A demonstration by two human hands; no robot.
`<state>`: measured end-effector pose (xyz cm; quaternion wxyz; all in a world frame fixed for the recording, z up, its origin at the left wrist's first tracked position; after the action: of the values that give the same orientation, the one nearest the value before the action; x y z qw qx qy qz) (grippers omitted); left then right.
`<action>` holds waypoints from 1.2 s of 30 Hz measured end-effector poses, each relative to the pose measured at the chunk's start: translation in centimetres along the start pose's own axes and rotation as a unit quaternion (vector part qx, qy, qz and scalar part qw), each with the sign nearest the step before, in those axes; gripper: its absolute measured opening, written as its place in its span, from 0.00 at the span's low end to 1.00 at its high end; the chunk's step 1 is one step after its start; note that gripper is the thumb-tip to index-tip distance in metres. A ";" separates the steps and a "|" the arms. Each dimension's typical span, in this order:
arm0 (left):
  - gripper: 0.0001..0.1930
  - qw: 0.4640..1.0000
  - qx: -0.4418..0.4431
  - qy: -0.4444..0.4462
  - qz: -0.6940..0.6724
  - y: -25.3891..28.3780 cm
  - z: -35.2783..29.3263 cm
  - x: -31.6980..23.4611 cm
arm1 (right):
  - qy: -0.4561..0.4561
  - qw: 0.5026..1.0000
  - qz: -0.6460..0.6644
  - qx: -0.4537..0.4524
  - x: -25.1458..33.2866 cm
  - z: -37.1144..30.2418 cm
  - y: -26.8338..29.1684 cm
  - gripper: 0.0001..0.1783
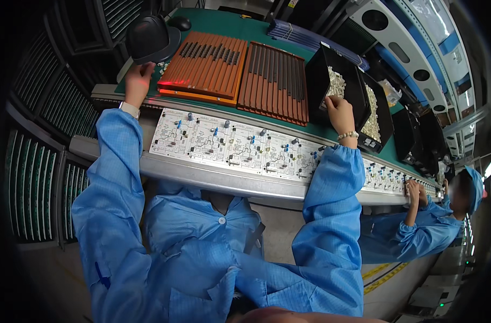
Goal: Assembling electronic components onto a printed circuit board on a factory production line.
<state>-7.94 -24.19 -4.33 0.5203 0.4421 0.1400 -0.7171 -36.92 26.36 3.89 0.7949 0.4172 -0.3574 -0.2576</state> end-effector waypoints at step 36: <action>0.08 1.000 0.018 -0.016 0.006 -1.1 -0.4 0.8 | 0.025 0.972 0.167 -0.165 1.4 -0.6 1.8 0.15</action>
<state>-8.78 -23.95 -5.49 0.5183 0.4410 0.1164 -0.7235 -35.35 26.57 5.63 0.8931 0.2210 -0.3548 -0.1662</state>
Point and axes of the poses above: each hand's wrist, its own z-axis towards the middle knuckle, its own y-axis out of the back of the hand, x = y × z, the point moved 10 cm from there along z, towards the middle knuckle, and after that the axes turned 2 degrees about -z, right-handed, at the moved point
